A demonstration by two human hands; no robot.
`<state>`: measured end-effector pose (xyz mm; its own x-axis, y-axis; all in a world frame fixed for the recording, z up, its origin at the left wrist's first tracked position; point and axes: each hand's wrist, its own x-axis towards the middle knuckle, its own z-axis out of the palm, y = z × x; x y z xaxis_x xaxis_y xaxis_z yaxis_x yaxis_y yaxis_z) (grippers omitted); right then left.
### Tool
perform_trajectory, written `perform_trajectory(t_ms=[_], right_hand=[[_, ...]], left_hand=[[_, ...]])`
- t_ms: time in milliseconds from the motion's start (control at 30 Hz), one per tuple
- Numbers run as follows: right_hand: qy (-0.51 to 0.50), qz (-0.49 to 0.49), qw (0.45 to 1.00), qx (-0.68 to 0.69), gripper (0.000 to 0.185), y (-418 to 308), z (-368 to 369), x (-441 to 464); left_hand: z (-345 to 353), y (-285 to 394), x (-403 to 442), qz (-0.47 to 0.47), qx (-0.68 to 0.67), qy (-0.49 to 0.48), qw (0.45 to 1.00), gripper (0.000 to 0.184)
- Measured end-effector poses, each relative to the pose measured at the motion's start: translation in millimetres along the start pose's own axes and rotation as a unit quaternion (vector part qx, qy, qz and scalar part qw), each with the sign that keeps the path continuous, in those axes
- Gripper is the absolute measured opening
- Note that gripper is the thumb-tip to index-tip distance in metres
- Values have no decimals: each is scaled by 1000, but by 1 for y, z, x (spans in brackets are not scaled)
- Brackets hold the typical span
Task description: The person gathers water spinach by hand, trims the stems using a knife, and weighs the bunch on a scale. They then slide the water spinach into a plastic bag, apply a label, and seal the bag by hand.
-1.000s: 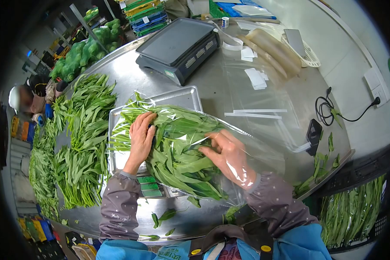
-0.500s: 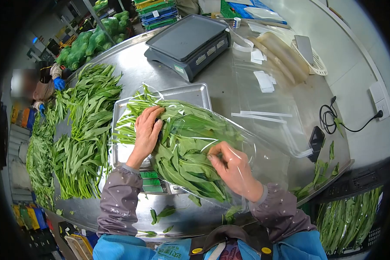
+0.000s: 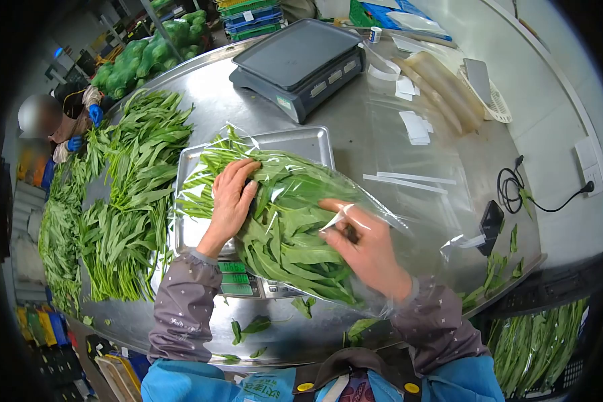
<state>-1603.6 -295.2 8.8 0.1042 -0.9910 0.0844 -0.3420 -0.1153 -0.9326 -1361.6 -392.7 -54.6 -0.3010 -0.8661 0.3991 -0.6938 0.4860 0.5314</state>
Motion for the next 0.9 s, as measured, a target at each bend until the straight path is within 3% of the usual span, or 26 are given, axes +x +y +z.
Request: perform_trajectory(t_ms=[33,100,200,333,533,600,733,833,900], right_hand=[[-1,-1,1000,1,34,0,2,4],[12,-82,987,-141,33,3,8,13],[1,-128,972,-198,31,9,11,17],[-23,-101,972,-212,23,-1,9,25],[67,-126,981,-133,15,-6,17,32],[93,-101,982,-125,14,-6,19,33],[121,-123,980,-102,14,-5,20,37],[116,-42,992,-40,17,-10,18,37],[100,125,964,214,19,-10,20,39]], left_hand=[[0,0,0,-1,-3,-3,1000,32],[-1,-1,1,-3,-7,-7,1000,32],[-2,-4,0,-6,-28,-11,1000,33],[-6,-5,0,-19,-90,-7,996,32],[-9,0,-2,-28,-173,32,984,26],[-15,9,-3,22,-155,66,985,20],[-19,26,-8,88,-108,89,986,25],[-19,29,-10,94,-88,76,989,29],[-16,28,-10,110,-73,84,988,35]])
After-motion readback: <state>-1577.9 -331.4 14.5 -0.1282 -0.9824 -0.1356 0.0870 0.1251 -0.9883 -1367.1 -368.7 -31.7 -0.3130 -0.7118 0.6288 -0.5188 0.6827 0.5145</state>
